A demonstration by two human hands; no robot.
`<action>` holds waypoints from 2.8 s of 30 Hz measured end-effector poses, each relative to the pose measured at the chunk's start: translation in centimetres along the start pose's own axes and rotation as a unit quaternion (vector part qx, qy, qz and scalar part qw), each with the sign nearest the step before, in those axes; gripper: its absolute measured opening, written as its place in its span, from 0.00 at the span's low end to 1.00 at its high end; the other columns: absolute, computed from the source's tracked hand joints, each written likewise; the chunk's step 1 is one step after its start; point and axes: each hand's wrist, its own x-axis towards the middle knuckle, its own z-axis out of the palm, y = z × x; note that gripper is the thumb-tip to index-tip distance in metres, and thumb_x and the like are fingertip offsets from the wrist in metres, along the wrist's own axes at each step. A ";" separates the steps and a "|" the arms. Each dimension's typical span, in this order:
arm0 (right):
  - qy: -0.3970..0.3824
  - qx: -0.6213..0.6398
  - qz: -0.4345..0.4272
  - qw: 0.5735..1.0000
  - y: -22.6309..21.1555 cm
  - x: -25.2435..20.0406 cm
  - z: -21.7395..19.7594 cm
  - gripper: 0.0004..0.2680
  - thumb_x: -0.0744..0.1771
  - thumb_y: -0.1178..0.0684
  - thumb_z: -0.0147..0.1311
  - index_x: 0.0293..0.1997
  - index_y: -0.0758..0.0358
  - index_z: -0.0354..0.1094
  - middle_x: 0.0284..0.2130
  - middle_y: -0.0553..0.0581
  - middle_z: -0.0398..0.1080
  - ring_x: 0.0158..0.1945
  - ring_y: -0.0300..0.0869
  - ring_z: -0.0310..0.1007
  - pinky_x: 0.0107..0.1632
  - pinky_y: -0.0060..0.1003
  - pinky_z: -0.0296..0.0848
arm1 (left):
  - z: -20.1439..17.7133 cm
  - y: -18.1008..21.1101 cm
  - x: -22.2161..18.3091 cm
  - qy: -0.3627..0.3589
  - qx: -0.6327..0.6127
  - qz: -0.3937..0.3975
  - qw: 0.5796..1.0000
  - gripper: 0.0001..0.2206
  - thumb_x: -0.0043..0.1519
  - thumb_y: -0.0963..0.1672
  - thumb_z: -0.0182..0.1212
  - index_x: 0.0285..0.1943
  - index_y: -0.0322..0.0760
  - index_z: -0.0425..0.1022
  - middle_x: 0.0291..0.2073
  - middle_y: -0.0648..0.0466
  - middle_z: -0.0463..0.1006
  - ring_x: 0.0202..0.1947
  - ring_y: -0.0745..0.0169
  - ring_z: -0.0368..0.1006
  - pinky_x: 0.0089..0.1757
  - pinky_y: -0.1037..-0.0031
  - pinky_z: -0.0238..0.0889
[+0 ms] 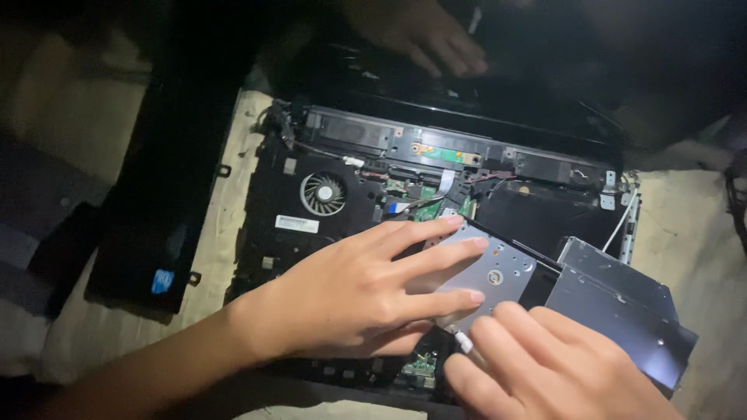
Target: Installing or reseating an internal component, such as an optical drive, into a laptop chassis.
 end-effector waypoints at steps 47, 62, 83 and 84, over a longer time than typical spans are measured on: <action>0.088 0.011 0.013 0.996 -0.6 0.5 0.2 0.10 0.73 0.57 0.43 0.33 0.58 0.64 0.26 0.56 0.63 0.29 0.45 0.63 0.30 0.35 0.58 | -0.8 0.7 1.3 -0.033 -0.008 -0.006 0.999 0.17 0.71 0.49 0.53 0.66 0.40 0.69 0.69 0.38 0.64 0.69 0.29 0.62 0.60 0.50 0.63; 0.070 -0.015 -0.014 0.997 -0.2 -0.5 0.7 0.09 0.73 0.57 0.44 0.34 0.55 0.64 0.26 0.49 0.64 0.28 0.38 0.62 0.27 0.29 0.59 | -0.6 0.5 1.1 -0.033 -0.014 -0.004 0.999 0.19 0.68 0.47 0.60 0.67 0.42 0.68 0.70 0.38 0.63 0.69 0.28 0.62 0.59 0.49 0.64; 0.142 -0.024 0.370 0.918 -6.8 2.5 1.5 0.10 0.71 0.55 0.38 0.43 0.59 0.71 0.16 0.47 0.55 0.17 0.34 0.53 0.19 0.31 0.49 | -0.6 0.5 0.8 -0.009 -0.012 0.000 1.000 0.17 0.67 0.45 0.59 0.65 0.42 0.71 0.68 0.38 0.65 0.68 0.31 0.64 0.61 0.48 0.64; 0.141 -0.026 0.372 0.917 -6.8 2.4 1.3 0.10 0.71 0.55 0.38 0.43 0.59 0.71 0.16 0.47 0.55 0.17 0.34 0.53 0.19 0.31 0.49 | -0.6 0.5 0.9 -0.010 -0.013 0.002 1.000 0.17 0.67 0.45 0.59 0.65 0.42 0.71 0.68 0.38 0.65 0.68 0.31 0.64 0.61 0.48 0.64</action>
